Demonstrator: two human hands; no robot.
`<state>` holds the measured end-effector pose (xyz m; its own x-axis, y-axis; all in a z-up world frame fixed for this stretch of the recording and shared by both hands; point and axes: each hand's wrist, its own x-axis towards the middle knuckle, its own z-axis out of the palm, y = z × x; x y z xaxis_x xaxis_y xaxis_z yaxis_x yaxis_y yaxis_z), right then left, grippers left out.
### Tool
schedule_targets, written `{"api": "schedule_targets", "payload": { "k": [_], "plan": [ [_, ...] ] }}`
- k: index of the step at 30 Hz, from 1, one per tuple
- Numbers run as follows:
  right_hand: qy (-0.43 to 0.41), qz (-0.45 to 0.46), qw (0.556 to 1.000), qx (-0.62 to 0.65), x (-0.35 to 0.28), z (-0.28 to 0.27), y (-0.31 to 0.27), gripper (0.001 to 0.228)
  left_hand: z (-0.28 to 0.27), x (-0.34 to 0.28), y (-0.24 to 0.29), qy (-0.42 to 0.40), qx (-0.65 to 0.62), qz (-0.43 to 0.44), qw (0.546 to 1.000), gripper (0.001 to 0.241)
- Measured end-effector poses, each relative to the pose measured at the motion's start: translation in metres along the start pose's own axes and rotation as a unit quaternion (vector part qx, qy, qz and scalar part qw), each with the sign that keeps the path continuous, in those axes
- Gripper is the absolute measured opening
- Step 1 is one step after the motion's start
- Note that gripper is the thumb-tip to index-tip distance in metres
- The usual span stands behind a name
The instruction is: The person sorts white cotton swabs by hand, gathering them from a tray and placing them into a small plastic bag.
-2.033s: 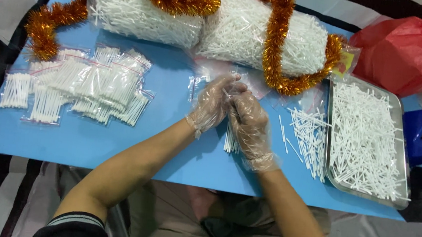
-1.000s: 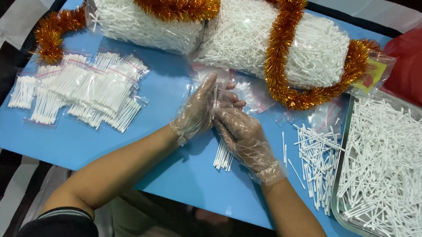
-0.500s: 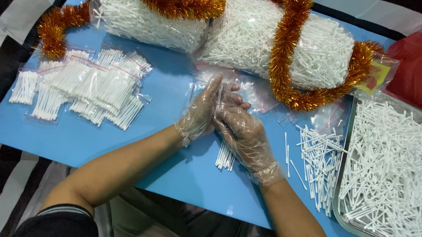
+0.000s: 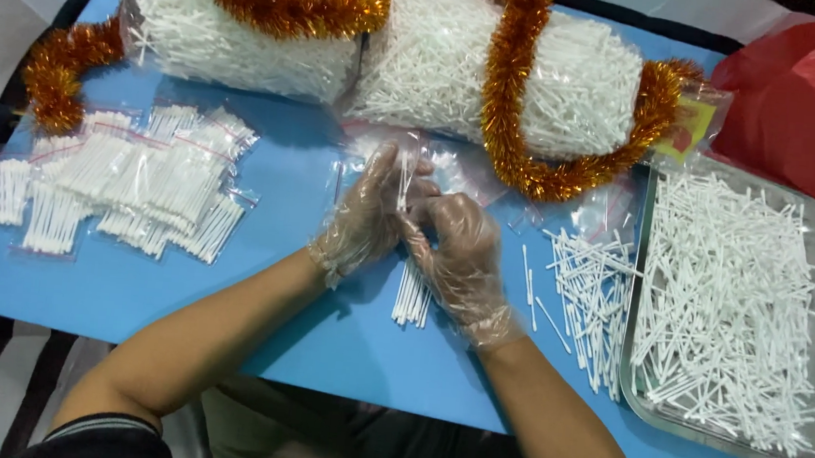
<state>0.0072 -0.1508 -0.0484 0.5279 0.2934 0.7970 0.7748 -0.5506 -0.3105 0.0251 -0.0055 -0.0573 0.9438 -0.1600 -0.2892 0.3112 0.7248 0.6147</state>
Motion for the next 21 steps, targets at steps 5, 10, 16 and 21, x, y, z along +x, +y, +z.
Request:
{"api": "schedule_targets", "payload": {
  "k": [5,10,16,21],
  "plan": [
    [0.023,0.02,1.0,-0.003,0.022,-0.014,-0.026,0.012,-0.007,0.006,-0.009,-0.019,0.006,0.012,1.0,0.06],
    [0.009,0.014,1.0,0.005,0.016,-0.013,-0.029,0.014,0.001,0.004,-0.004,-0.022,0.0,0.036,0.999,0.058],
    [0.049,0.117,0.99,0.058,0.01,-0.021,-0.031,0.022,0.024,-0.019,0.01,-0.027,0.045,0.066,0.996,0.051],
    [0.051,0.136,0.989,0.039,0.03,-0.028,-0.052,0.034,0.016,-0.01,0.004,-0.017,0.063,0.07,0.995,0.054]
  ]
}}
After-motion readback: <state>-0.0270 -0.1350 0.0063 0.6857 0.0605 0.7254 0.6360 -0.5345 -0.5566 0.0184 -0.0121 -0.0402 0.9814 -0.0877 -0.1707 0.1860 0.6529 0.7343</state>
